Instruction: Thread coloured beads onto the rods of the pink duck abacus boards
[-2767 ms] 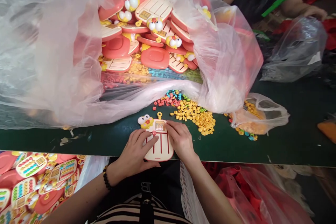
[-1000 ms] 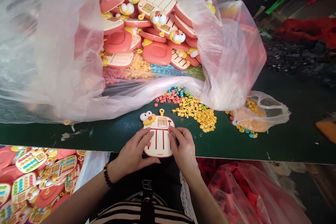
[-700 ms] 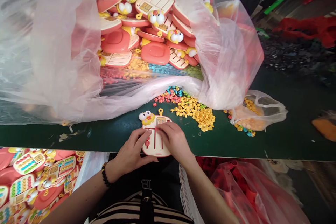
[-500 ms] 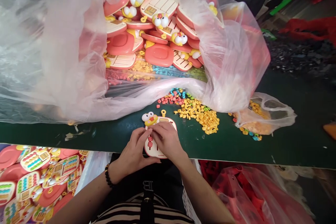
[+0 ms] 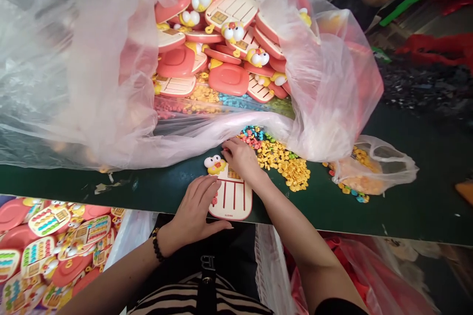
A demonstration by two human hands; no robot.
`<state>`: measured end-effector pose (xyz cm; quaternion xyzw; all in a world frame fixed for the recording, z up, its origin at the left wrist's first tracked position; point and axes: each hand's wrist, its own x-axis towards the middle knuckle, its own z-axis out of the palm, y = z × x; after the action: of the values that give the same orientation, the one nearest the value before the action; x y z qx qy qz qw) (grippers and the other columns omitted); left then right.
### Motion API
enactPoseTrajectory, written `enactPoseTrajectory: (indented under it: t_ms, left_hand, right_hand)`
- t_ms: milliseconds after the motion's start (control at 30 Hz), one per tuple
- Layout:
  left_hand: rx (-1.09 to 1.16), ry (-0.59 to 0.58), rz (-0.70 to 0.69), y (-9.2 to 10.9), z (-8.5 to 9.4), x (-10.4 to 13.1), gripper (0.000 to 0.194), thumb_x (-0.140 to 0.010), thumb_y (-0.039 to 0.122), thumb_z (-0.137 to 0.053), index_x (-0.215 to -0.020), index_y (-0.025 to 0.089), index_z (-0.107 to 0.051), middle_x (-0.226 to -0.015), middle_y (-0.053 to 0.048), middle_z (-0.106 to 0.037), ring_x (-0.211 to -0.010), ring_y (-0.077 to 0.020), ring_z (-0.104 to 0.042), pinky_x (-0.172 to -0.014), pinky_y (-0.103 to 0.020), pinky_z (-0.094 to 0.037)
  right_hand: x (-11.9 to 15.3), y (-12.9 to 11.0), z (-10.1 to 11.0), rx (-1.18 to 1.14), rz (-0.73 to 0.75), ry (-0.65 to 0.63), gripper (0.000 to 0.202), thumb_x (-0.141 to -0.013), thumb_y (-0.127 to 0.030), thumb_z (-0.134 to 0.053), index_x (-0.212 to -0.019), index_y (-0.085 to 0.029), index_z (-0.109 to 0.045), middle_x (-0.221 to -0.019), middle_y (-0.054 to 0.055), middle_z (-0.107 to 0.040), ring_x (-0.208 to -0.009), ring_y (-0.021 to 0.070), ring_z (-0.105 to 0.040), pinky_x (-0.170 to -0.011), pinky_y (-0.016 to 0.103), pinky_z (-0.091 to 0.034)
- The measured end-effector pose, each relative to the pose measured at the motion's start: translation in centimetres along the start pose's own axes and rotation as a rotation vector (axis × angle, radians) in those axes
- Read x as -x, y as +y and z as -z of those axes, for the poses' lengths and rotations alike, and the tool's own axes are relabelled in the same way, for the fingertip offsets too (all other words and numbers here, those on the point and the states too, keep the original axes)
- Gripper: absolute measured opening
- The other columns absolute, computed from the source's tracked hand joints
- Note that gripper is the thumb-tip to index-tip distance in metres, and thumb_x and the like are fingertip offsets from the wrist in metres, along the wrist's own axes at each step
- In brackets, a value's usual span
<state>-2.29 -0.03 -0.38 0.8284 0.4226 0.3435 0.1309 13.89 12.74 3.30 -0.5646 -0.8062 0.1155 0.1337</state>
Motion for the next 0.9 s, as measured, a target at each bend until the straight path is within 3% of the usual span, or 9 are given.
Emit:
enactPoseTrajectory:
  t_ms: [133, 200, 300, 400, 567, 767, 900]
  left_hand:
    - [-0.031, -0.075, 0.0, -0.1, 0.0, -0.3, 0.097, -0.076, 0.067, -0.06, -0.144, 0.009, -0.025, -0.139, -0.022, -0.045, -0.131, -0.0353, -0.04, -0.107, -0.054, -0.035]
    - [-0.043, -0.087, -0.008, -0.2, -0.2, -0.3, 0.096, -0.077, 0.066, -0.06, -0.146, 0.01, -0.023, -0.138, -0.021, -0.047, -0.13, -0.0344, -0.041, -0.107, -0.053, -0.036]
    - [-0.032, -0.092, 0.016, -0.2, -0.5, -0.1, 0.095, -0.079, 0.063, -0.061, -0.147, 0.01, -0.021, -0.135, -0.019, -0.051, -0.128, -0.0329, -0.044, -0.105, -0.049, -0.04]
    - [-0.026, -0.1, 0.039, -0.3, -0.6, -0.1, 0.093, -0.079, 0.063, -0.06, -0.147, 0.011, -0.023, -0.133, -0.019, -0.052, -0.125, -0.0329, -0.047, -0.103, -0.049, -0.042]
    - [-0.086, -0.089, -0.018, -0.1, -0.4, -0.5, 0.089, -0.08, 0.065, -0.056, -0.143, 0.009, -0.03, -0.127, -0.02, -0.056, -0.121, -0.0339, -0.05, -0.102, -0.052, -0.041]
    - [-0.138, -0.16, -0.115, 0.2, -0.3, -0.4, 0.067, -0.09, 0.048, -0.05, -0.141, 0.007, -0.033, -0.134, -0.02, -0.051, -0.131, -0.0314, -0.039, -0.108, -0.05, -0.036]
    - [-0.117, -0.169, -0.12, 0.1, -0.2, -0.2, 0.057, -0.089, 0.049, -0.052, -0.132, 0.011, -0.044, -0.116, -0.016, -0.059, -0.115, -0.0292, -0.052, -0.107, -0.054, -0.036]
  right_hand:
    - [3.7, 1.1, 1.4, -0.301, -0.084, 0.179, 0.018, -0.083, -0.02, -0.061, -0.1, -0.019, -0.064, -0.082, 0.002, -0.068, -0.067, 0.0148, -0.063, -0.066, 0.027, -0.052]
    - [6.2, 1.6, 1.9, -0.344, -0.1, 0.236, 0.013, -0.085, -0.025, -0.059, -0.095, -0.021, -0.065, -0.082, 0.002, -0.069, -0.067, 0.0148, -0.063, -0.063, 0.027, -0.052]
    - [9.1, 1.8, 1.3, -0.266, -0.076, 0.31, 0.015, -0.089, -0.026, -0.055, -0.092, -0.022, -0.069, -0.091, 0.005, -0.071, -0.08, 0.0178, -0.066, -0.072, 0.03, -0.054]
    - [10.2, 1.7, -0.2, -0.113, -0.024, 0.379, 0.022, -0.092, -0.023, -0.051, -0.101, -0.022, -0.071, -0.101, 0.007, -0.073, -0.09, 0.0197, -0.065, -0.083, 0.034, -0.053]
    - [10.1, 1.2, -1.1, 0.092, -0.01, 0.269, 0.035, -0.097, -0.023, -0.041, -0.125, -0.022, -0.062, -0.123, 0.006, -0.067, -0.112, 0.0212, -0.061, -0.09, 0.034, -0.049]
    - [11.2, 0.5, -1.0, 0.214, -0.023, 0.14, 0.051, -0.097, -0.036, -0.041, -0.145, -0.017, -0.039, -0.143, 0.01, -0.048, -0.133, 0.0242, -0.045, -0.101, 0.036, -0.042]
    - [11.0, 0.9, -1.0, 0.075, -0.034, 0.149, 0.044, -0.098, -0.029, -0.036, -0.14, -0.018, -0.046, -0.141, 0.009, -0.051, -0.133, 0.0229, -0.046, -0.101, 0.038, -0.044]
